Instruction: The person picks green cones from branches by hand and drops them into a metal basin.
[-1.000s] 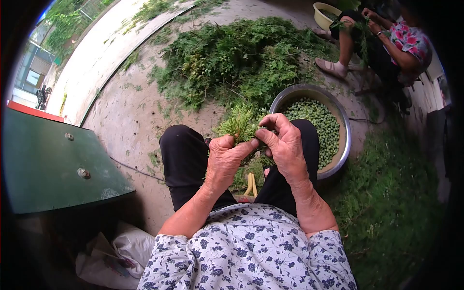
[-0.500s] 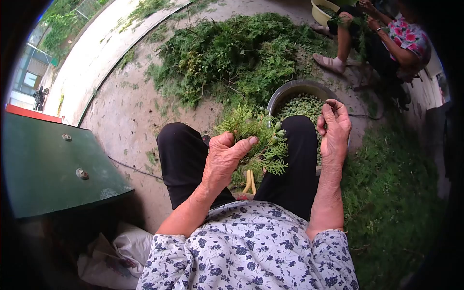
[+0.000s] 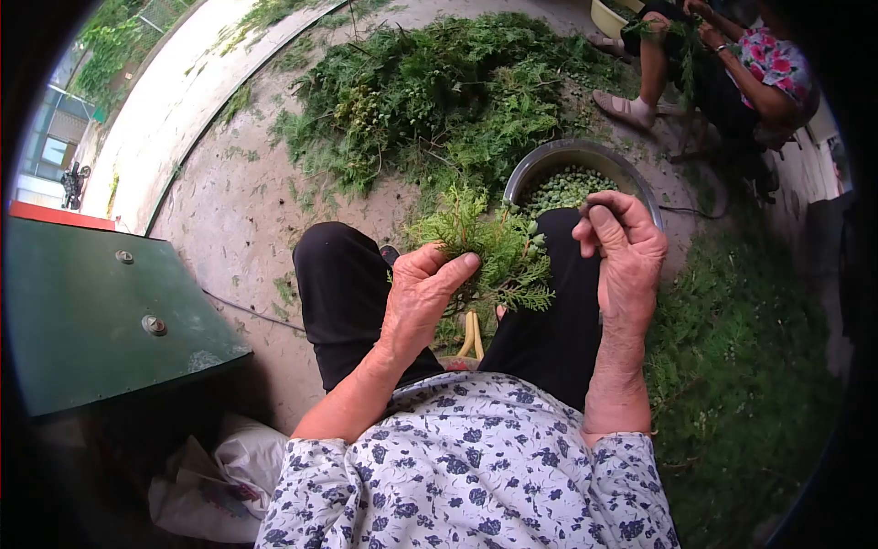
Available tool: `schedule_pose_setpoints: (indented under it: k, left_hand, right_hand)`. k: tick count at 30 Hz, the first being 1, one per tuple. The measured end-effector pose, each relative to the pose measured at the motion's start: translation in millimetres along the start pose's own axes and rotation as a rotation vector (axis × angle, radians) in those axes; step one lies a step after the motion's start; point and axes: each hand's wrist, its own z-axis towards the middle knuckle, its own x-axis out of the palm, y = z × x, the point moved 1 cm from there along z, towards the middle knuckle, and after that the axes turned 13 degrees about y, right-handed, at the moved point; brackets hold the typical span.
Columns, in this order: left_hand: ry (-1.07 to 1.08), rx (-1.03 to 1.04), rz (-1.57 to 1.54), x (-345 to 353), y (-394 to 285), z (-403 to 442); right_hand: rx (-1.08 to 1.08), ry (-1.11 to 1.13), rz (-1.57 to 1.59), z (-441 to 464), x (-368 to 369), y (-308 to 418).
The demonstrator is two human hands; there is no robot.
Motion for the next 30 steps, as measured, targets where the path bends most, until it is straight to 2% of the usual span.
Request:
schedule_pose_setpoints:
  k: [1,3,5,10,12,13,15,18,24,27,29,30]
  left_hand:
    - [-0.001,0.0,0.001,1.7,-2.7,-0.7]
    - [0.027,-0.012,-0.025,2.9,-6.3,-2.6]
    - [0.039,-0.003,-0.001,-3.1,-4.2,-4.0]
    - [0.043,0.057,0.04,-3.5,-1.4,-4.9]
    - [0.04,0.057,0.006,-2.3,-3.7,-4.8]
    - [0.039,0.058,0.005,-2.1,-3.5,-4.6]
    - [0.011,0.049,0.011,-1.8,-2.7,-4.2]
    - [-0.029,0.07,0.101,-1.6,-0.5,-3.6]
    - [-0.121,0.081,0.193,2.3,2.9,-2.6]
    - [-0.112,0.152,0.294,6.1,1.5,-0.9]
    - [-0.101,0.108,0.296,4.9,-3.8,-2.0]
    - [-0.089,0.064,0.298,4.7,-5.1,-2.2]
  right_hand:
    - [0.033,0.117,0.032,-3.1,20.0,3.6]
    - [0.061,0.272,-0.187,-5.5,45.7,0.9]
    - [0.017,0.315,-0.311,-2.7,57.9,-11.4]
    - [0.155,0.398,-0.296,-1.1,59.2,-24.1]
    - [0.056,0.433,-0.301,-0.5,56.2,-32.6]
    - [0.056,0.435,-0.302,-0.6,56.9,-31.2]
    - [0.226,0.384,-0.149,-1.8,60.0,-27.2]
    - [0.315,0.314,-0.028,-7.6,59.9,-32.4]
    - [0.168,0.202,-0.113,-17.0,65.7,-46.4]
    - [0.238,0.211,-0.039,-17.7,65.2,-34.4]
    - [0.319,0.223,0.206,-13.8,52.6,-32.6]
    - [0.28,0.203,0.375,-10.5,51.6,-31.1]
